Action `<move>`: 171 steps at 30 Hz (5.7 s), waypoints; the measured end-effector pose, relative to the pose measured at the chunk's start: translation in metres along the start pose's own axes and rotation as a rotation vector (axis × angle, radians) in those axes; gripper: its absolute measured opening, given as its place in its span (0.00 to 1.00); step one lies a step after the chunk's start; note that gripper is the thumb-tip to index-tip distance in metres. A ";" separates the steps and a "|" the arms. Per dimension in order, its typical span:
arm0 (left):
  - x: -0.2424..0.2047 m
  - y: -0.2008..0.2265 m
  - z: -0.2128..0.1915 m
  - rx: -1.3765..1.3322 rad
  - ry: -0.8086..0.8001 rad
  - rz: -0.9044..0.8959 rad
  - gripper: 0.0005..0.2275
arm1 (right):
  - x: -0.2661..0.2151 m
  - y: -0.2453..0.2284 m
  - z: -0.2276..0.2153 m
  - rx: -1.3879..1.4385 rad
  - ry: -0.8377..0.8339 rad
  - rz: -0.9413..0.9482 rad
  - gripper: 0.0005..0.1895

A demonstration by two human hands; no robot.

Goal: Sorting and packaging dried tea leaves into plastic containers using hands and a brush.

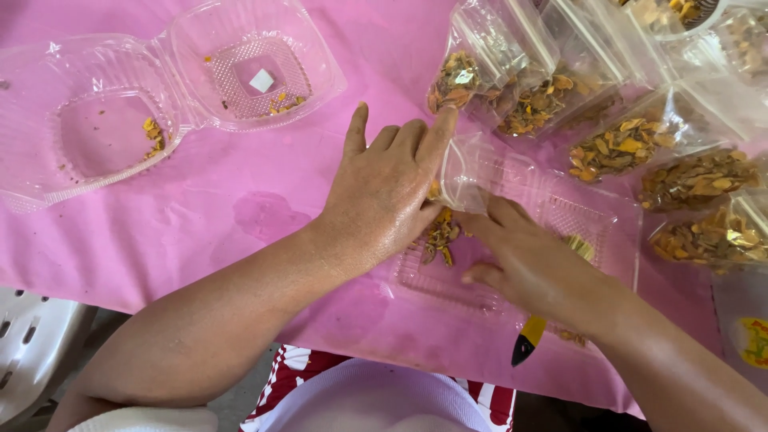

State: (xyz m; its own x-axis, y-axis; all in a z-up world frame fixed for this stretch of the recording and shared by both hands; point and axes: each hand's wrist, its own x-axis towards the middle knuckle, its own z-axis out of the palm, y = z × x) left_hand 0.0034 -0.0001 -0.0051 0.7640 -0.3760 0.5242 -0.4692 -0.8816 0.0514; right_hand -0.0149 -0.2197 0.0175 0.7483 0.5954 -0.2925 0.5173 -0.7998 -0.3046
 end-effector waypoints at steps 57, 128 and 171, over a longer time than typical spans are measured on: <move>0.005 0.010 0.012 -0.635 -0.066 -0.110 0.44 | -0.025 -0.045 -0.053 0.169 0.890 -0.347 0.06; 0.001 0.006 0.001 -0.219 0.010 0.011 0.45 | -0.012 0.028 0.057 0.147 0.106 -0.251 0.15; 0.035 0.067 -0.071 -1.132 -0.182 -0.282 0.32 | -0.072 -0.016 -0.087 0.139 0.636 -0.297 0.18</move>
State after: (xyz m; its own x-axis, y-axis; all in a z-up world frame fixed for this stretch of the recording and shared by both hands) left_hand -0.0326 -0.0526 0.0769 0.9126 -0.3244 0.2490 -0.3286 -0.2191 0.9187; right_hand -0.0407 -0.2562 0.1225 0.7030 0.5929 0.3928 0.7108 -0.5682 -0.4147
